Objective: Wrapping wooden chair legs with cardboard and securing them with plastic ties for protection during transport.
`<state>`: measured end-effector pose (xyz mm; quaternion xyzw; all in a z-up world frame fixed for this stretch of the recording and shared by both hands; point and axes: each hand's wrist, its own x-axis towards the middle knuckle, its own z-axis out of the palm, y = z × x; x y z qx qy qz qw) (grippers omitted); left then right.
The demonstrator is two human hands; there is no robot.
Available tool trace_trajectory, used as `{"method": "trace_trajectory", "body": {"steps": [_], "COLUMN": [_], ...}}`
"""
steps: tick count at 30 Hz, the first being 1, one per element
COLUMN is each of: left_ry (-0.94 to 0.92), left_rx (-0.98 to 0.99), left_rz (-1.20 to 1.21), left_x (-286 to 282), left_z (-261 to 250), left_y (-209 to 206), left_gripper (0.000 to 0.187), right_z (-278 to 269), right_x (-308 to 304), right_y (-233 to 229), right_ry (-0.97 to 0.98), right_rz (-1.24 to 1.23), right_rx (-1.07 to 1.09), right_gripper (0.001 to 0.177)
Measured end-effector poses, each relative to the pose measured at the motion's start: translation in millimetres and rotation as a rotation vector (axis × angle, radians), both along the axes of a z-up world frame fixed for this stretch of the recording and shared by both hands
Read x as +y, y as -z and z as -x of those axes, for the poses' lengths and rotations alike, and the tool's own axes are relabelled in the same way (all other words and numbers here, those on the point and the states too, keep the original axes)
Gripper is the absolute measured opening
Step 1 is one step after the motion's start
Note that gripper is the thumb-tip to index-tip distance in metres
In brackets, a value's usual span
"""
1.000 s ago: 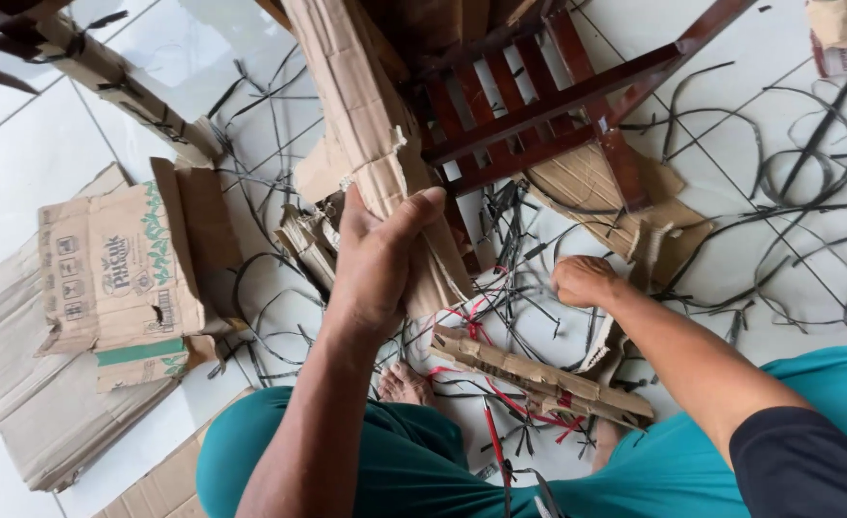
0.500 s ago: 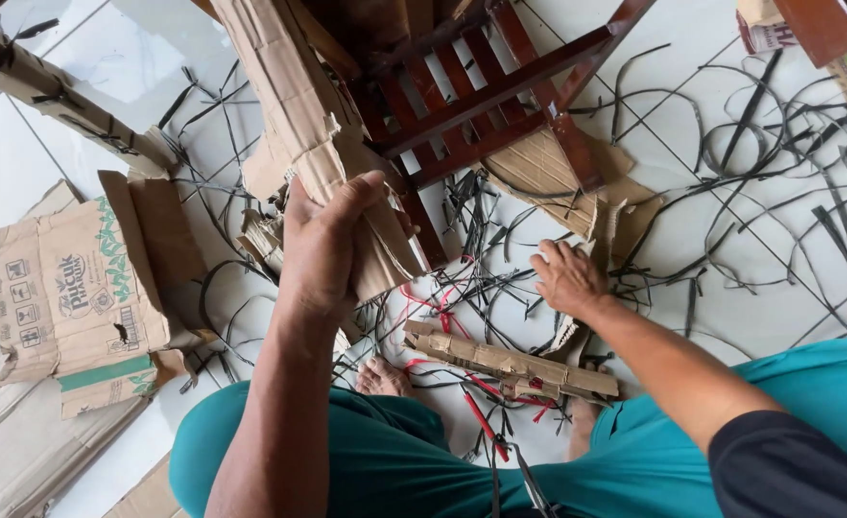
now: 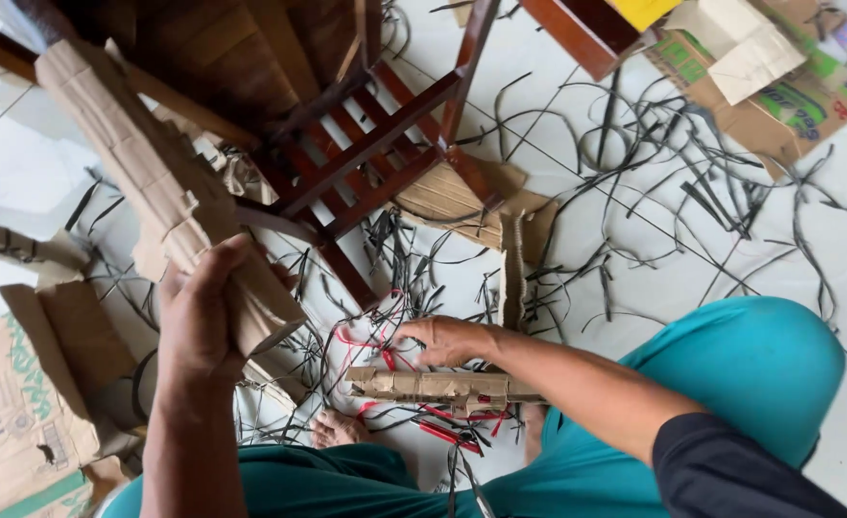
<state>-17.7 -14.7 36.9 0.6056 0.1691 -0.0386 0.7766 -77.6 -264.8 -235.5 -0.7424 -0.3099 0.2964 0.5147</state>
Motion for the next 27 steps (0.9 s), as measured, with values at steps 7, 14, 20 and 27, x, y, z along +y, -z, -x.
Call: {"method": "trace_trajectory", "body": {"steps": [7,14,20,27], "left_ry": [-0.002,0.104,0.124,0.134], "left_rx": [-0.001,-0.033,-0.034,-0.092], "left_rz": [-0.01,-0.103,-0.073,-0.031], "left_x": [8,10,12,4], "left_z": [-2,-4,-2,-2], "left_y": [8,8,12,7], "left_gripper": [0.036,0.045,0.05,0.059], "right_z": [-64,-49,-31,-75], "right_x": [-151,-298,-259,-113], "right_y": [-31,120,123,-18], "right_ry": [0.605,1.441,1.207,1.045], "right_rz": [0.64,0.781,0.978,0.053], "right_rx": [0.169,0.25,0.317,-0.363], "right_gripper": [0.027,0.057,0.043,0.016]}}
